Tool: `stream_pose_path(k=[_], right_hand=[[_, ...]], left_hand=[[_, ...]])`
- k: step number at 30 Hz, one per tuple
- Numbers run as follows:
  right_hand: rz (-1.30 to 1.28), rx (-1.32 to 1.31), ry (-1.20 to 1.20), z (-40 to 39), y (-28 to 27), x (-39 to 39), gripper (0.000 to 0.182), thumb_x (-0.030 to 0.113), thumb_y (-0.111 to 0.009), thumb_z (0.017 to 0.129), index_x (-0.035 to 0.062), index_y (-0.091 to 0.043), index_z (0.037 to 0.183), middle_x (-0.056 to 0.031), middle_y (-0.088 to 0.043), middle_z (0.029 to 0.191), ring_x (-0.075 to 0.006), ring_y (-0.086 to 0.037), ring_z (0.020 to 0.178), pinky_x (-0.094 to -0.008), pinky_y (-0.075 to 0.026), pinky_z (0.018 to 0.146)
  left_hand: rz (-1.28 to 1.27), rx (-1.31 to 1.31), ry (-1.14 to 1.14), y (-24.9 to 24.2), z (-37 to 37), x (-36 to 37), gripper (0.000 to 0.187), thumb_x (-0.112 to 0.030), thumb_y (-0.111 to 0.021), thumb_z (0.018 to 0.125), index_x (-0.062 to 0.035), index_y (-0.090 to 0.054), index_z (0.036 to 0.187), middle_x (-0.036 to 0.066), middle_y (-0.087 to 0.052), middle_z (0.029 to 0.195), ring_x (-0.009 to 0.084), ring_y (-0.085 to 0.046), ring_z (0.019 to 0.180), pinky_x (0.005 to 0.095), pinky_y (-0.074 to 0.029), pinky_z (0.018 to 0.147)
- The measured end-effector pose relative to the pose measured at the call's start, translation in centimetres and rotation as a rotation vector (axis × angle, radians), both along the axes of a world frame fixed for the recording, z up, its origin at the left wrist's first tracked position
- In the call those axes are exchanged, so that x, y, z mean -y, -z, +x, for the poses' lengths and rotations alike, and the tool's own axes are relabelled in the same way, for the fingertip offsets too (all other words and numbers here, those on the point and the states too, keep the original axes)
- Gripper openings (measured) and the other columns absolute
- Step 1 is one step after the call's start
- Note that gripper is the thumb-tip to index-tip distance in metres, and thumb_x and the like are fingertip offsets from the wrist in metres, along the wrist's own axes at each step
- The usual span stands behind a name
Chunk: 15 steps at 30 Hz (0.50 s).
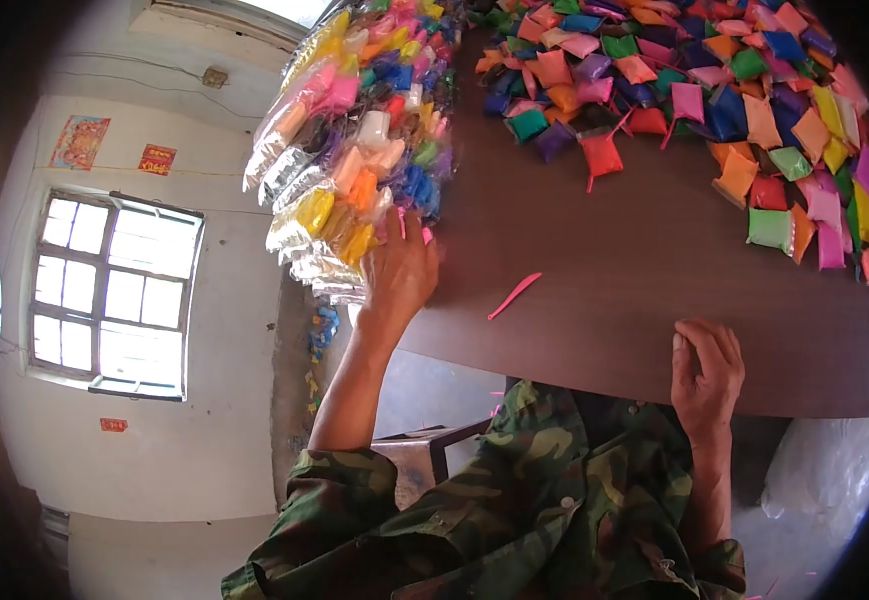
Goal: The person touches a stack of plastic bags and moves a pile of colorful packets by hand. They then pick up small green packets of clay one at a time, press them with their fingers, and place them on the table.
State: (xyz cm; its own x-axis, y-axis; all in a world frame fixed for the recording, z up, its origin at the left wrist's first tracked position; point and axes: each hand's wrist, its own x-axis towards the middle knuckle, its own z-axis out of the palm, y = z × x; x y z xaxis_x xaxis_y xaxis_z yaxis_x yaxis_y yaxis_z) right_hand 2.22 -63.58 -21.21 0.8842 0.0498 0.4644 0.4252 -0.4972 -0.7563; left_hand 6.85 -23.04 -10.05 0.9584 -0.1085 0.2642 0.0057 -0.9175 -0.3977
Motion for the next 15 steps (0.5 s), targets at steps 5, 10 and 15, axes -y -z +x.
stream_pose_path(k=[5, 10, 15], right_hand=[[0.017, -0.005, -0.001, 0.0, 0.1, -0.1, 0.013, -0.004, -0.071, 0.092, -0.0009, -0.073, 0.104, -0.0148, -0.074, 0.105, -0.0334, -0.069, 0.092, -0.0415, -0.055, 0.082], [0.015, -0.003, 0.001, 0.0, 0.0, 0.0, 0.013, -0.004, -0.071, 0.092, -0.0007, -0.073, 0.104, -0.0148, -0.074, 0.105, -0.0331, -0.069, 0.092, -0.0414, -0.055, 0.081], [0.016, -0.012, 0.001, 0.0, 0.1, 0.0, 0.014, -0.005, -0.070, 0.091, -0.0008, -0.073, 0.104, -0.0144, -0.074, 0.105, -0.0330, -0.069, 0.091, -0.0411, -0.055, 0.081]], left_hand=[[0.043, 0.112, 0.077, 0.9, 0.0, -1.4, 0.056, -0.022, -0.071, 0.096, 0.0124, -0.054, 0.136, 0.034, -0.053, 0.139, 0.0450, -0.073, 0.094, 0.0503, -0.063, 0.068], [-0.065, -0.078, -0.027, 0.2, -1.1, 2.3, 0.058, -0.024, -0.071, 0.096, 0.0126, -0.053, 0.137, 0.035, -0.050, 0.144, 0.0457, -0.075, 0.093, 0.0506, -0.064, 0.067], [-0.085, -0.093, -0.086, 2.4, -1.6, 1.9, 0.060, -0.025, -0.072, 0.094, 0.0079, -0.051, 0.139, 0.032, -0.053, 0.144, 0.0469, -0.075, 0.083, 0.0539, -0.063, 0.066]])
